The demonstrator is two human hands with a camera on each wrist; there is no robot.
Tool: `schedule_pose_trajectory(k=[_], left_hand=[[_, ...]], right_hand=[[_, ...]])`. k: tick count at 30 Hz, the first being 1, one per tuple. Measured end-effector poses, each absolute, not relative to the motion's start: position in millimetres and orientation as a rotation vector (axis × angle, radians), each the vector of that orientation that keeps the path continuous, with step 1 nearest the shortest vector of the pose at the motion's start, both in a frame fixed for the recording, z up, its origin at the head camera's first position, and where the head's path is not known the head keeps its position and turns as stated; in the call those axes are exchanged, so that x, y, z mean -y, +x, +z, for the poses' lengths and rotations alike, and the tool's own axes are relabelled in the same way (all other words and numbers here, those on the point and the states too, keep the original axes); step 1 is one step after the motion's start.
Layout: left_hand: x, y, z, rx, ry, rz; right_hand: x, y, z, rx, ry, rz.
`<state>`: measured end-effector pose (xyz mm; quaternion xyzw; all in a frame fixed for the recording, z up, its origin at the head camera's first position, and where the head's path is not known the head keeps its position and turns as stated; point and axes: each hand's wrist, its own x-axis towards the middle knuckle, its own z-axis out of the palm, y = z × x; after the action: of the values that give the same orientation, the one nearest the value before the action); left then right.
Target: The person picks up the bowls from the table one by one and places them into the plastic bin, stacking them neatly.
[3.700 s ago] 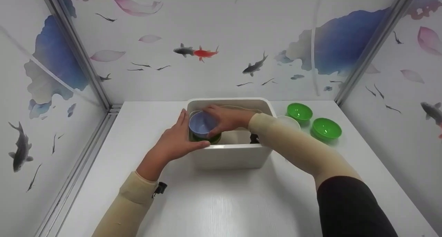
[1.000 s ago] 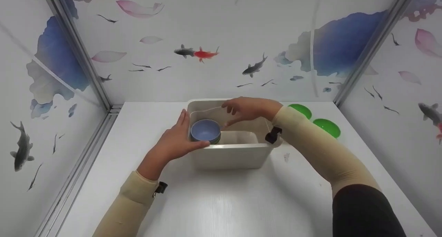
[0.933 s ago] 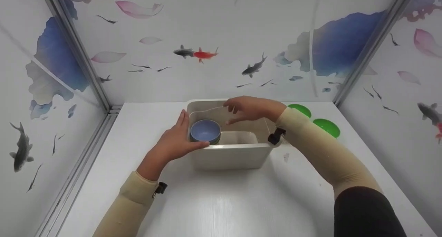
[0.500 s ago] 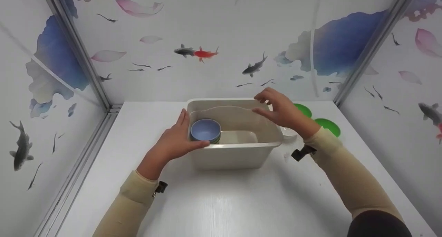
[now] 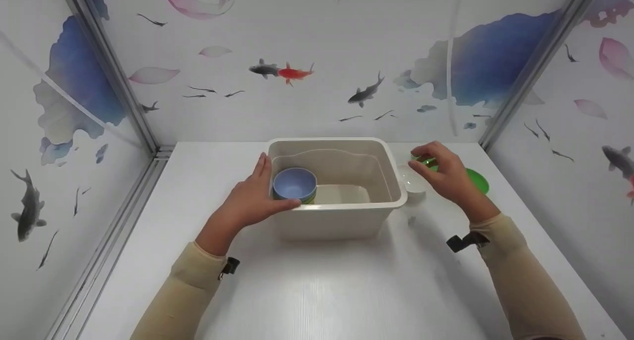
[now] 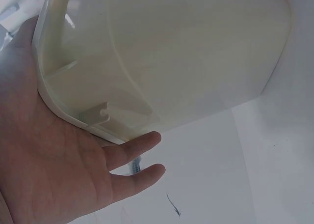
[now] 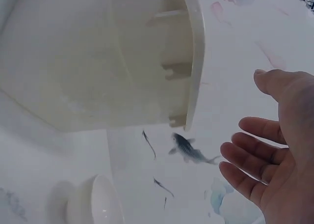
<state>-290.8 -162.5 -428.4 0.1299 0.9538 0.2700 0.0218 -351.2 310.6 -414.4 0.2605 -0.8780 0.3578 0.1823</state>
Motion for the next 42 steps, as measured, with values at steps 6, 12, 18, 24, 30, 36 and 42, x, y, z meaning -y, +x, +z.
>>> schedule_pose_trajectory(k=[6,12,18,24,30,36,42], left_hand=[[162,-292,-429,-2.955,0.397,0.839],[163,-292,-430,-2.964,0.397,0.825],[163,-292,-430,-2.958,0.39,0.839],[163,-294,-432,-2.948,0.389,0.839],[163,-294,-432,-2.947,0.395,0.841],[163,-293,-431,-2.945,0.386,0.851],[162,-292,-431,-2.953,0.381,0.857]], right_hand=[[-335,-343,-438,2.478,0.658,1.066],[-350,-332,-462,2.537,0.574,1.094],[-360,-321,-478,2.625,0.45,1.095],[-365,-316,-488,2.672,0.378,1.104],[-367,-319,-490,2.685,0.355,1.097],[-369,-318,-491,2.681,0.339,1.098],[-379,-322,-498,2.616,0.329,1.0]])
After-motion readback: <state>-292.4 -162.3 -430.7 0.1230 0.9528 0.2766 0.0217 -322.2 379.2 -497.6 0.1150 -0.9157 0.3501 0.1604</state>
